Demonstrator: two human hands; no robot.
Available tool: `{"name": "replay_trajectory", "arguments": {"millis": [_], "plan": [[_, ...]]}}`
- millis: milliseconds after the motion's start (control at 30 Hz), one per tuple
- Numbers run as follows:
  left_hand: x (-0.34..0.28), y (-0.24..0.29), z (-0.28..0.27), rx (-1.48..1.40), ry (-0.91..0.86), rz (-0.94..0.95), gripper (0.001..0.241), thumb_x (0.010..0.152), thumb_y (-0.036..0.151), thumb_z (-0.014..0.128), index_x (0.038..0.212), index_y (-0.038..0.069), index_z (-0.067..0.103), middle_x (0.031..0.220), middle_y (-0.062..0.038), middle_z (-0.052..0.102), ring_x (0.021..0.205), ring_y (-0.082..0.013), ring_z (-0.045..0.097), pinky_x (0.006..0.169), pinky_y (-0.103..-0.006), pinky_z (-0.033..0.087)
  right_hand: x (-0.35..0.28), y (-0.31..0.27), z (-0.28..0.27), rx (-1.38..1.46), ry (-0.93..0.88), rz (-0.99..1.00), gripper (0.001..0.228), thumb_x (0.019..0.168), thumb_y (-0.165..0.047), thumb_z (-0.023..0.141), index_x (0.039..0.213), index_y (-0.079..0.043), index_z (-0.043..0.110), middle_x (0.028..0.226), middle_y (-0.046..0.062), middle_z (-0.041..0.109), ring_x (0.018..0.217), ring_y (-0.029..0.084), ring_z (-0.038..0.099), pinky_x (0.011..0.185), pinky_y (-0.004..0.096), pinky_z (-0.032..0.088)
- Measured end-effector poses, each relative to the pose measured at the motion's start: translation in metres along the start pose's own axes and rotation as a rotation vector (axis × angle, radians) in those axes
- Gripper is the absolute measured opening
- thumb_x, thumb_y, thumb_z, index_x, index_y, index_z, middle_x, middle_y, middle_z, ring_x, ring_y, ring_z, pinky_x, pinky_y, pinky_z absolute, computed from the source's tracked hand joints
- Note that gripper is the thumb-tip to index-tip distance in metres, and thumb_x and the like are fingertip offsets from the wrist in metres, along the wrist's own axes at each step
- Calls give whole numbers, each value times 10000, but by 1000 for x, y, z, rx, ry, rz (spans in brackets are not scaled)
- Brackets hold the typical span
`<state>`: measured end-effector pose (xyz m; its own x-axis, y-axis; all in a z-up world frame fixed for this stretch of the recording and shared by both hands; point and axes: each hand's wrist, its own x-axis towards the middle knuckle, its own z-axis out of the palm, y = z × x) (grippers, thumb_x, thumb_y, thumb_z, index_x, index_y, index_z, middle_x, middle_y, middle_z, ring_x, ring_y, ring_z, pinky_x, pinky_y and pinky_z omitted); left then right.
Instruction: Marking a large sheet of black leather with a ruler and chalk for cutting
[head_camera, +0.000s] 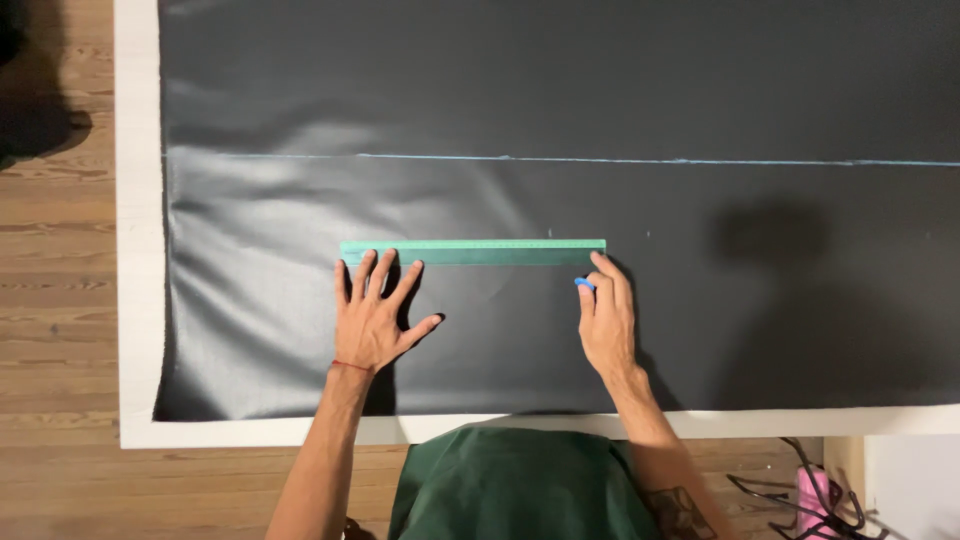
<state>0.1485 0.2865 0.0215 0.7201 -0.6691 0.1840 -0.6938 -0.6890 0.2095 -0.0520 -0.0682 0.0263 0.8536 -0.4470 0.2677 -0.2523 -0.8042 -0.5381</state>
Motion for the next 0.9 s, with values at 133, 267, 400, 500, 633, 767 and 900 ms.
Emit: {"name": "replay_trajectory", "arguments": {"millis": [133,267,400,500,633,767,900], "plan": [[3,-1,-4,19,-22,4,900,958,969,587,1682,438,649,1734,-72,604,1691,-369,475,1415,-774,174,37,-20,18,153,-61,204,170,1241,-317,677,1300,-167,731,1199,56,759,1136,330,796,1021,469,651],[2,0,-1,26,31,12,868,971,962,574,1655,437,668,1702,-66,622,1649,-356,518,1402,-780,202,99,-82,31,338,-354,195,199,1197,-288,690,1385,-228,664,850,22,832,894,309,835,905,462,642],[3,-4,2,-5,57,21,867,980,956,558,1672,440,648,1709,-66,612,1631,-359,529,1391,-798,199,139,-83,84,346,-637,69,144,1201,-408,622,1295,-304,655,757,-101,791,806,234,783,918,439,585],[2,-4,3,-23,72,26,858,993,931,566,1679,421,643,1708,-79,611,1621,-370,538,1383,-809,199,150,-86,103,330,-698,35,141,1148,-376,675,1248,-276,665,701,-79,774,747,210,774,840,397,593],[3,-2,2,-45,98,17,840,998,909,579,1660,397,659,1684,-92,619,1618,-371,538,1379,-814,207,159,-98,102,335,-749,11,153,1121,-303,687,1236,-202,687,711,12,788,790,307,786,823,472,591],[2,-4,8,-54,121,16,840,1006,919,559,1656,396,655,1691,-85,614,1626,-368,533,1374,-822,211,159,-102,106,308,-742,-18,102,1116,-280,710,1180,-203,693,697,17,786,765,291,787,800,456,599],[1,-4,15,-66,147,15,842,1001,920,554,1663,409,642,1690,-75,616,1623,-364,537,1371,-832,216,158,-101,108,282,-739,6,93,1096,-256,748,1114,-185,691,637,17,747,722,267,781,770,437,594]]}}
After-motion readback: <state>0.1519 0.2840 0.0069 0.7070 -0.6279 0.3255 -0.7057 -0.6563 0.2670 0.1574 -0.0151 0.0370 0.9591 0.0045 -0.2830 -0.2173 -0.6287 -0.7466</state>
